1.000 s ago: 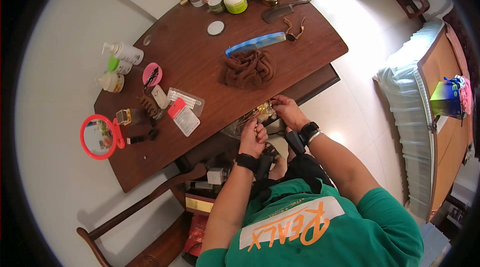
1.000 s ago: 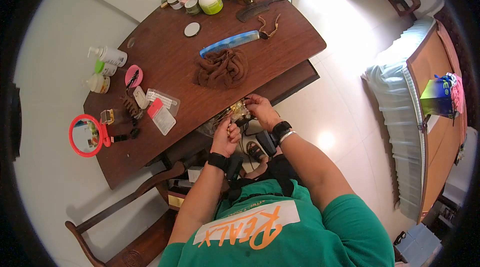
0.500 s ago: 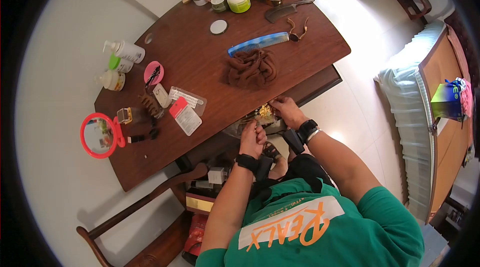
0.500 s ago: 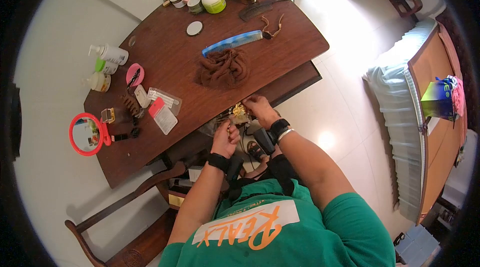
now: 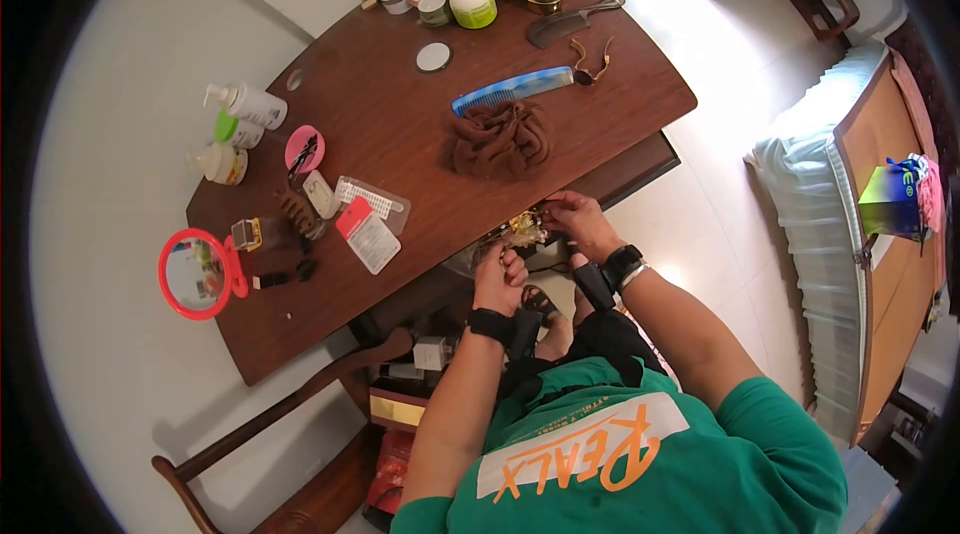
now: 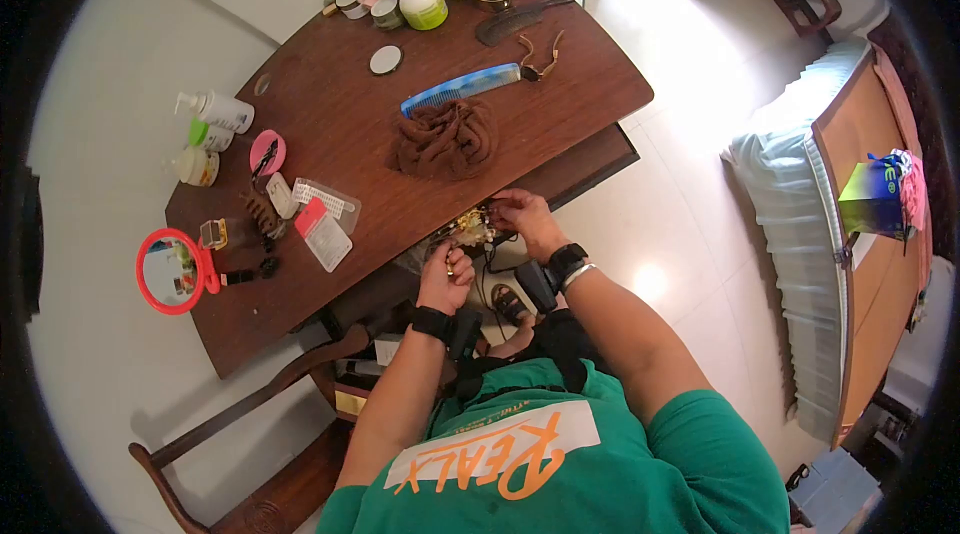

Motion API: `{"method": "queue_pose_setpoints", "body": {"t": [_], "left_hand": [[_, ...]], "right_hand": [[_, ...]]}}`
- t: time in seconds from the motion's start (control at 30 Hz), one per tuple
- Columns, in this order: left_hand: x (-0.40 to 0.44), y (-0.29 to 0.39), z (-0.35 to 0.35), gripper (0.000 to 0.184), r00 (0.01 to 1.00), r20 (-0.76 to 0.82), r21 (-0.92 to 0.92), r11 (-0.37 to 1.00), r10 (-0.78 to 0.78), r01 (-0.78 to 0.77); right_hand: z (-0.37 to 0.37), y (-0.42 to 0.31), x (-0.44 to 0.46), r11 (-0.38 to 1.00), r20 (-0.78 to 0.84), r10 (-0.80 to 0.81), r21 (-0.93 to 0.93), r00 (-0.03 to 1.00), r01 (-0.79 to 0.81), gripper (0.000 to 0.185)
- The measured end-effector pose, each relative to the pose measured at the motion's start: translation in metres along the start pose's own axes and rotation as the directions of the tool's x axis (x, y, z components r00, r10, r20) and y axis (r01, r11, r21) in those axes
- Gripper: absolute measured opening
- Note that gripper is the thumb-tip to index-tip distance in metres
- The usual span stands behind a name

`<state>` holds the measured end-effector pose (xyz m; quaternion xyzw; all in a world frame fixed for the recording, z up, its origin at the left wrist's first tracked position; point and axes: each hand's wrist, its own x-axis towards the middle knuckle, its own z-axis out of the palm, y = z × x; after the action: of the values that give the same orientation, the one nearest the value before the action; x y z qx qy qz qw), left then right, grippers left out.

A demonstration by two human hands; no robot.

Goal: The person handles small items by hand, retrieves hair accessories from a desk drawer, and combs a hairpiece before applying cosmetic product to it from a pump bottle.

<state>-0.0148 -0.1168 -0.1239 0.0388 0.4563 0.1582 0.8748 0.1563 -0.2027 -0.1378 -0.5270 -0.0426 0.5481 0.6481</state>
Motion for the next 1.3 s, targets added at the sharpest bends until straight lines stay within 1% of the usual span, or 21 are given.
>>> {"method": "queue_pose_setpoints", "body": {"t": [0.03, 0.07, 0.1, 0.2, 0.3, 0.4, 0.5, 0.6, 0.7, 0.77, 0.8, 0.97, 1.1, 1.2, 1.3], "left_hand": [[0.000, 0.000, 0.000, 0.010, 1.000, -0.014, -0.007, 1.000, 0.002, -0.002], [0.000, 0.001, 0.001, 0.010, 1.000, -0.029, -0.013, 1.000, 0.006, -0.006], [0.000, 0.001, 0.002, 0.010, 0.999, -0.042, -0.021, 1.000, 0.007, -0.008], [-0.001, 0.001, 0.005, 0.012, 0.999, -0.033, 0.024, 1.000, 0.019, -0.018], [0.000, -0.001, 0.008, 0.011, 0.997, -0.066, 0.073, 0.997, 0.025, -0.020], [-0.006, -0.005, 0.013, 0.013, 0.996, -0.060, 0.168, 0.984, 0.067, -0.056], [-0.010, -0.006, 0.015, 0.019, 0.995, -0.065, 0.176, 0.982, 0.081, -0.068], [-0.013, -0.007, 0.014, 0.018, 0.994, -0.077, 0.184, 0.981, 0.077, -0.062], [-0.014, -0.009, 0.013, 0.018, 0.995, -0.060, 0.178, 0.982, 0.078, -0.066], [-0.014, -0.010, 0.012, 0.018, 0.995, -0.053, 0.179, 0.981, 0.087, -0.076], [-0.014, -0.010, 0.010, 0.018, 0.995, -0.050, 0.180, 0.980, 0.091, -0.080], [-0.010, -0.007, 0.001, 0.018, 0.996, -0.021, 0.180, 0.981, 0.082, -0.077], [-0.014, -0.005, 0.004, 0.018, 0.998, -0.009, 0.208, 0.976, 0.070, -0.066], [-0.018, -0.003, 0.009, 0.019, 0.998, -0.003, 0.288, 0.955, 0.070, -0.066], [-0.020, -0.002, 0.010, 0.020, 0.996, 0.025, 0.358, 0.929, 0.085, -0.089]], "right_hand": [[0.001, -0.001, -0.002, 0.975, 0.068, -0.086, -0.199, 0.994, 0.098, 0.034], [0.003, -0.001, -0.005, 0.902, 0.153, -0.155, -0.382, 0.976, 0.203, 0.033], [0.006, -0.002, -0.010, 0.783, 0.246, -0.205, -0.540, 0.947, 0.309, 0.033], [0.009, 0.000, -0.019, 0.527, 0.346, -0.332, -0.703, 0.877, 0.477, 0.028], [0.011, 0.004, -0.016, 0.510, 0.238, -0.318, -0.773, 0.918, 0.377, 0.023], [0.011, 0.007, -0.014, 0.584, 0.148, -0.413, -0.714, 0.899, 0.386, 0.020], [0.007, 0.005, -0.013, 0.614, 0.083, -0.400, -0.716, 0.913, 0.334, 0.017], [0.003, 0.003, -0.012, 0.811, -0.006, -0.208, -0.560, 0.978, 0.169, 0.016], [-0.002, 0.009, -0.008, 0.941, -0.014, -0.161, -0.304, 0.987, 0.149, 0.019], [-0.004, 0.009, -0.008, 0.982, -0.017, -0.117, -0.152, 0.993, 0.113, 0.019], [-0.005, 0.008, -0.009, 0.993, -0.016, -0.094, -0.074, 0.995, 0.092, 0.019], [-0.012, 0.006, -0.010, 0.987, 0.032, -0.025, 0.157, 0.999, 0.019, 0.012], [-0.016, 0.005, -0.010, 0.927, 0.091, -0.002, 0.374, 0.996, -0.032, 0.012], [-0.019, 0.001, -0.011, 0.892, 0.180, 0.029, 0.440, 0.983, -0.107, 0.015], [-0.016, -0.003, -0.012, 0.881, 0.229, 0.047, 0.449, 0.972, -0.148, 0.021]]}}
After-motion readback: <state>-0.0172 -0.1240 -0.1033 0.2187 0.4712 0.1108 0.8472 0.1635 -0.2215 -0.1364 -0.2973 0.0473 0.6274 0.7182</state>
